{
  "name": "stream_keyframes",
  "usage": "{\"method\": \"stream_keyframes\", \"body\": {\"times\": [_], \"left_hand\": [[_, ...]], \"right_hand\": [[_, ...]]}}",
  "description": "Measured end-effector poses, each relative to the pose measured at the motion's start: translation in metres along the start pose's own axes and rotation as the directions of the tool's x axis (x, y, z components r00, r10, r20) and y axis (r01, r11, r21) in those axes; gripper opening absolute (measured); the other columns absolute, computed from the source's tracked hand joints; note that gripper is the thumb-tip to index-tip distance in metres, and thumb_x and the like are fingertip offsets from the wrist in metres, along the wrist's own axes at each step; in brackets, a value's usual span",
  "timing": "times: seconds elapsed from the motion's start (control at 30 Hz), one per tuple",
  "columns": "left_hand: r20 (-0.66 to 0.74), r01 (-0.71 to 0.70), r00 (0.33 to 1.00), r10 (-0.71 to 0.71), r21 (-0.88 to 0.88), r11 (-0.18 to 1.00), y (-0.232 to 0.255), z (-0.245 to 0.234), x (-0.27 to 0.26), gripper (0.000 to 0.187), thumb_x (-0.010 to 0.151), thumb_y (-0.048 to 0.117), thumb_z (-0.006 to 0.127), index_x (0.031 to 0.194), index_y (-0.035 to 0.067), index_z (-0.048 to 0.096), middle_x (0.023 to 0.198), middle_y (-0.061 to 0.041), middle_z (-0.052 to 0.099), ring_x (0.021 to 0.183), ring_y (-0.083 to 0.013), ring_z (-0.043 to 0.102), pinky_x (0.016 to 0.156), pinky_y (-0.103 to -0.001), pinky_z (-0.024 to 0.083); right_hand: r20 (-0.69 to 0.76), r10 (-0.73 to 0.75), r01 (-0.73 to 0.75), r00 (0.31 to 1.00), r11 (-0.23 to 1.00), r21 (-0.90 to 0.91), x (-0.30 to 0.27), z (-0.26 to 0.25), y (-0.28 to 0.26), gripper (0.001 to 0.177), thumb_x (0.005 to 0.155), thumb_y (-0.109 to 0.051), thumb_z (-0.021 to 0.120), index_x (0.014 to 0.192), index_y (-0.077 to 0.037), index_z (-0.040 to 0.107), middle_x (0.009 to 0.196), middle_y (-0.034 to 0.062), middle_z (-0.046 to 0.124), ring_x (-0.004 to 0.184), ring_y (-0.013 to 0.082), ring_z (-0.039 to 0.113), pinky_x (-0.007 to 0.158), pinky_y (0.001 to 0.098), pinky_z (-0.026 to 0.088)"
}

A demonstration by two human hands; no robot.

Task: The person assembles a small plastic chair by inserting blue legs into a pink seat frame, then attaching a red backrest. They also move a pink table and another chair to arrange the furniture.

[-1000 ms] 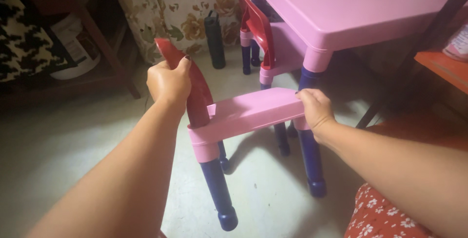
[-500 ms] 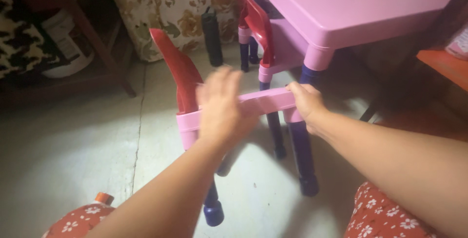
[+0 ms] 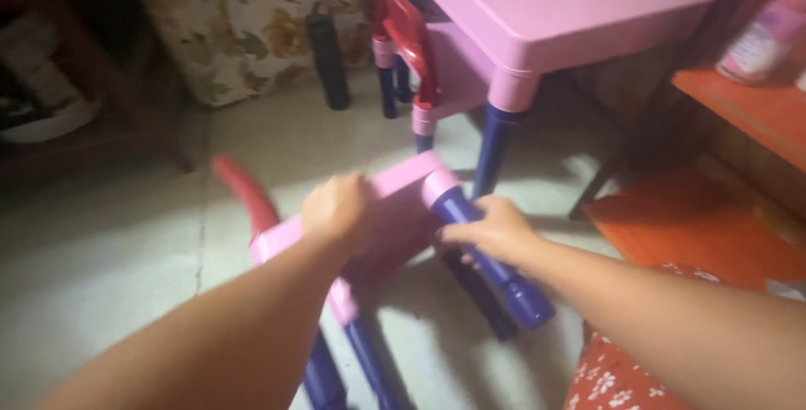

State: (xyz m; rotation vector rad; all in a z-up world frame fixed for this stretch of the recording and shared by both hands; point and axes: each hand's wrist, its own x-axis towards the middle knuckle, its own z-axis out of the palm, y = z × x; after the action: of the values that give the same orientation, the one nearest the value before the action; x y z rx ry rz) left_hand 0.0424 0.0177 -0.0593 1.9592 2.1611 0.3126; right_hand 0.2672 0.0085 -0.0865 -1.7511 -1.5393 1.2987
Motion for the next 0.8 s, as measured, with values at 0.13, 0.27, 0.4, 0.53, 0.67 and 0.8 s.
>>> {"method": "stream_keyframes", "body": {"times": [0.13, 0.27, 0.4, 0.53, 0.67, 0.8], "left_hand": [[0.026, -0.005, 1.000, 0.006, -0.037, 0.999, -0.010, 0.024, -0.020, 0.022, 0.088, 0.027, 0.064, 0.104, 0.013, 0.071, 0.103, -0.017, 0.074, 0.102, -0.0374, 0.071, 0.089, -0.048, 0.055], [0.021, -0.082, 0.996, 0.083, -0.062, 0.995, -0.004, 0.034, -0.009, 0.026, 0.092, 0.029, 0.063, 0.110, 0.010, 0.067, 0.108, -0.018, 0.073, 0.105, -0.0376, 0.069, 0.092, -0.047, 0.054], [0.061, -0.136, 0.988, 0.140, -0.061, 0.989, 0.031, 0.042, 0.009, 0.033, 0.092, 0.020, 0.060, 0.124, 0.014, 0.061, 0.125, -0.012, 0.067, 0.119, -0.0334, 0.064, 0.099, -0.049, 0.049], [0.219, -0.134, 0.965, 0.141, -0.048, 0.990, 0.055, 0.045, 0.015, 0.058, 0.087, 0.024, 0.067, 0.141, 0.019, 0.049, 0.137, -0.007, 0.059, 0.130, -0.0301, 0.056, 0.106, -0.054, 0.040], [0.327, -0.120, 0.936, 0.133, -0.057, 0.991, 0.058, 0.054, 0.012, 0.054, 0.089, 0.026, 0.066, 0.141, 0.021, 0.054, 0.140, -0.006, 0.059, 0.133, -0.0288, 0.054, 0.109, -0.055, 0.036], [0.238, -0.149, 0.957, 0.169, -0.099, 0.984, 0.058, 0.063, 0.011, 0.067, 0.086, 0.026, 0.068, 0.149, 0.020, 0.045, 0.143, -0.005, 0.055, 0.134, -0.0280, 0.049, 0.109, -0.052, 0.032]], "right_hand": [[0.034, 0.056, -0.051, 0.998, 0.991, -0.124, -0.011, 0.012, -0.003, 0.037, 0.075, -0.015, 0.078, 0.104, 0.000, 0.060, 0.074, 0.0104, 0.070, 0.052, 0.0173, 0.066, 0.047, 0.0336, 0.055], [0.010, 0.059, -0.057, 0.998, 0.986, -0.156, -0.014, 0.013, 0.004, 0.038, 0.074, -0.015, 0.075, 0.104, 0.001, 0.060, 0.076, 0.0132, 0.069, 0.054, 0.0206, 0.067, 0.049, 0.0371, 0.056], [-0.036, 0.003, -0.015, 0.999, 0.943, -0.333, -0.005, 0.018, 0.001, 0.035, 0.074, -0.016, 0.069, 0.106, -0.001, 0.065, 0.084, 0.0167, 0.075, 0.069, 0.0297, 0.075, 0.064, 0.0434, 0.059], [-0.079, 0.081, -0.111, 0.994, 0.833, -0.543, -0.005, 0.020, -0.006, 0.050, 0.072, -0.022, 0.083, 0.114, -0.004, 0.061, 0.103, 0.0180, 0.074, 0.098, 0.0327, 0.074, 0.084, 0.0420, 0.058], [-0.060, 0.125, -0.136, 0.990, 0.784, -0.605, -0.017, 0.025, -0.005, 0.053, 0.070, -0.027, 0.086, 0.116, -0.008, 0.066, 0.109, 0.0151, 0.074, 0.104, 0.0309, 0.073, 0.089, 0.0395, 0.058], [-0.105, 0.199, -0.222, 0.974, 0.793, -0.567, -0.018, 0.024, -0.006, 0.051, 0.073, -0.027, 0.086, 0.116, -0.007, 0.066, 0.109, 0.0142, 0.075, 0.103, 0.0305, 0.074, 0.088, 0.0395, 0.059]]}}
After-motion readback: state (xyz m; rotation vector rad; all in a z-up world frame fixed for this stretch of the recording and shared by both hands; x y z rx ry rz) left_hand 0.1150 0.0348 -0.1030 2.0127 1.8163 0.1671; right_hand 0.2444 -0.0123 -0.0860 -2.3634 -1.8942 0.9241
